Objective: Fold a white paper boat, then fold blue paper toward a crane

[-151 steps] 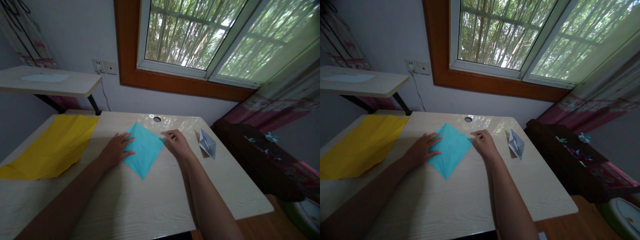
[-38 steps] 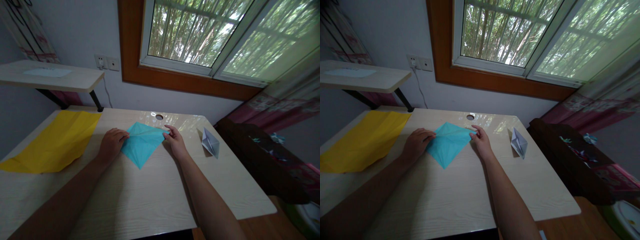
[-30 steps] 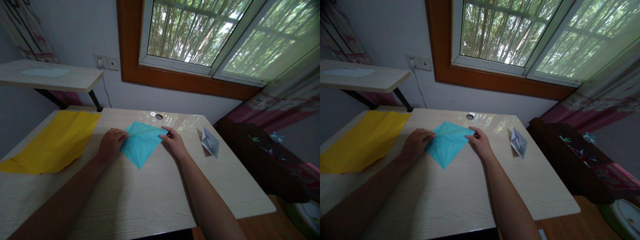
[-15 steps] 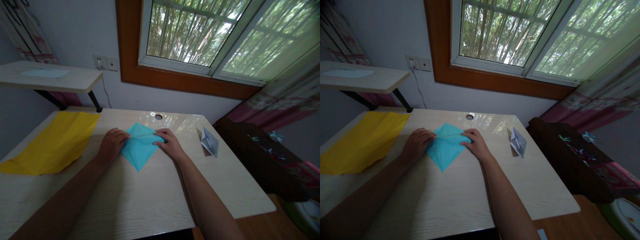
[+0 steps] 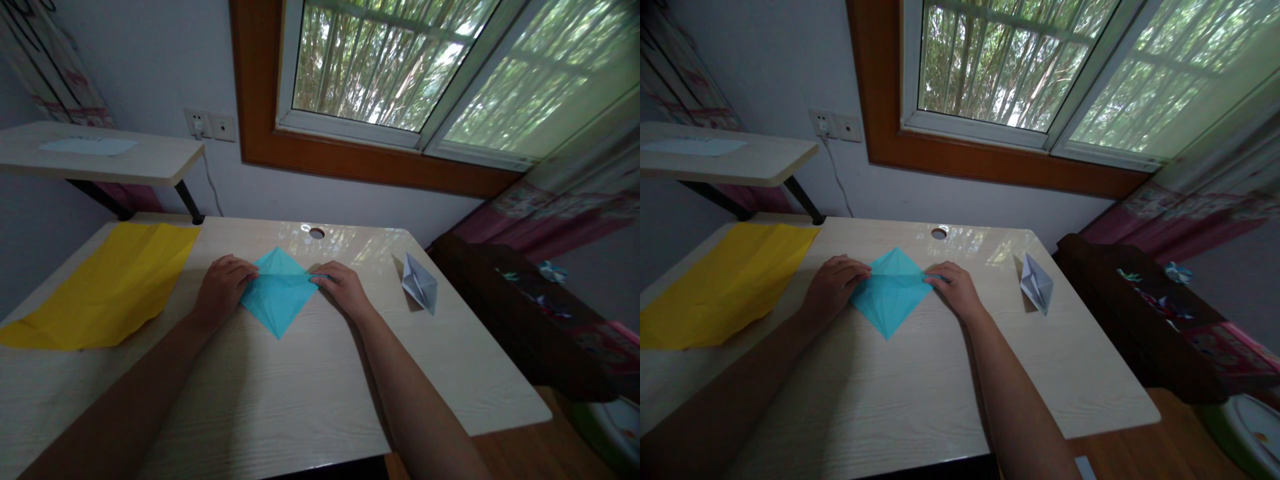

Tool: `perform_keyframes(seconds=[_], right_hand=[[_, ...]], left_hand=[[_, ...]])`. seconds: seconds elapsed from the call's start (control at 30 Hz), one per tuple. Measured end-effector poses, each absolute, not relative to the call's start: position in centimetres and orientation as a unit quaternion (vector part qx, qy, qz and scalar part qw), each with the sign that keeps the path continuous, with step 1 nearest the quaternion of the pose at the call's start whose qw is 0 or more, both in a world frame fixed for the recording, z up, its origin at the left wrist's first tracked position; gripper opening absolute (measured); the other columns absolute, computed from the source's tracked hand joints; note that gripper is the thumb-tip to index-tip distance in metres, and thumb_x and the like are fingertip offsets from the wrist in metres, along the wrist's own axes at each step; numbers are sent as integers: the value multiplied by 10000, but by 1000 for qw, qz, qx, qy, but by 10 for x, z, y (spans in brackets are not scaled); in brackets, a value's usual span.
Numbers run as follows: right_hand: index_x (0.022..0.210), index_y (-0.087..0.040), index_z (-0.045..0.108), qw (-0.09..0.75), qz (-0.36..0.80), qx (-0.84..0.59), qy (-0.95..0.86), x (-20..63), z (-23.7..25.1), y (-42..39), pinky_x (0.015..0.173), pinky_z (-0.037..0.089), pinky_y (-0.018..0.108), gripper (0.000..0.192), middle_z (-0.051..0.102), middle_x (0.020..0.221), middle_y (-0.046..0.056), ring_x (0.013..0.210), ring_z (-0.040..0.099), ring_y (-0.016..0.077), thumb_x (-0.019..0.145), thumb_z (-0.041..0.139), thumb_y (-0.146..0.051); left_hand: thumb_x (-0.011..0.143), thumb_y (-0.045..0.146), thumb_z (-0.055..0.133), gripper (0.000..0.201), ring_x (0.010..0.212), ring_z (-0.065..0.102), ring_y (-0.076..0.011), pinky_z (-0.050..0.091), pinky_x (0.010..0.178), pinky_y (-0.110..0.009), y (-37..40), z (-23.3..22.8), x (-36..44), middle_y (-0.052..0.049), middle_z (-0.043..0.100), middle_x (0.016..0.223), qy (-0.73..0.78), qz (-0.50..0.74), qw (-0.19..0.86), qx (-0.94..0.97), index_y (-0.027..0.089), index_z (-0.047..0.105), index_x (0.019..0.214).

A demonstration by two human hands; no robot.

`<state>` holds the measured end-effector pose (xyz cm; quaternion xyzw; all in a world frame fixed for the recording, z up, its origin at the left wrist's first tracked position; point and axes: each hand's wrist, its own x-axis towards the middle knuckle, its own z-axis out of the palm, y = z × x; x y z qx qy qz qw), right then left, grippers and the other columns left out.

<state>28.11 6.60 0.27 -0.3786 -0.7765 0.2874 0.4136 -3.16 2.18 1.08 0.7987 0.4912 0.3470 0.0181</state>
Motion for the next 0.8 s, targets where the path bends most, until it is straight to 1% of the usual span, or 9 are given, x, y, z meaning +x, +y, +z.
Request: perform_keyframes(seconds=[0.07, 0.17, 0.23, 0.37, 0.5, 0.6, 0.7, 0.8], right_hand=[[886, -301, 807, 425, 276, -397, -765, 284, 2, 68, 852, 530, 400, 133, 748, 913, 49, 882, 680, 229, 869, 720, -400], [850, -283, 800, 454, 250, -425, -742, 289, 3, 70, 806, 519, 376, 130, 738, 867, 45, 837, 666, 221, 869, 717, -381], [848, -276, 794, 475, 238, -438, -726, 291, 5, 70, 808, 511, 375, 130, 734, 860, 44, 841, 662, 222, 872, 712, -374], [872, -270, 788, 508, 233, -446, -699, 293, 9, 69, 833, 500, 377, 136, 732, 888, 43, 872, 660, 225, 881, 702, -375], [853, -255, 773, 524, 245, -451, -680, 292, 10, 68, 835, 495, 368, 174, 709, 887, 44, 880, 645, 222, 884, 692, -406], [852, -234, 758, 524, 267, -466, -661, 290, 11, 67, 825, 491, 356, 239, 686, 866, 42, 851, 630, 209, 905, 653, -441], [947, -215, 751, 527, 315, -484, -623, 289, 9, 68, 793, 500, 341, 295, 686, 885, 44, 792, 619, 185, 916, 621, -478], [1175, -237, 673, 555, 376, -480, -566, 288, 4, 71, 787, 531, 334, 391, 694, 1028, 54, 812, 635, 172, 897, 626, -508]], left_hand=[[968, 301, 546, 198, 1003, 659, -242, 402, 1082, -461, 22, 11, -32, -48, 773, 1050, 496, 346, 20, 796, 234, 731, 943], [975, 315, 536, 217, 1003, 648, -252, 452, 1003, -433, 21, 11, -32, -62, 765, 1049, 503, 347, 20, 792, 219, 730, 961], [974, 321, 537, 220, 999, 640, -259, 470, 957, -419, 21, 9, -32, -68, 759, 1035, 509, 348, 19, 787, 213, 730, 966], [979, 323, 524, 233, 991, 632, -262, 470, 947, -422, 20, 8, -32, -73, 753, 1026, 516, 343, 19, 785, 205, 725, 966], [978, 335, 522, 233, 969, 634, -261, 474, 925, -417, 20, 8, -31, -73, 749, 1013, 516, 335, 19, 788, 211, 718, 953], [987, 350, 506, 251, 952, 641, -257, 466, 933, -421, 20, 9, -30, -75, 747, 1004, 516, 330, 21, 791, 211, 710, 946], [987, 349, 500, 258, 944, 649, -253, 462, 951, -422, 19, 9, -28, -78, 748, 994, 516, 334, 28, 788, 204, 707, 938], [976, 347, 509, 243, 940, 651, -251, 478, 926, -409, 18, 9, -28, -75, 748, 980, 525, 347, 38, 776, 211, 706, 934]])
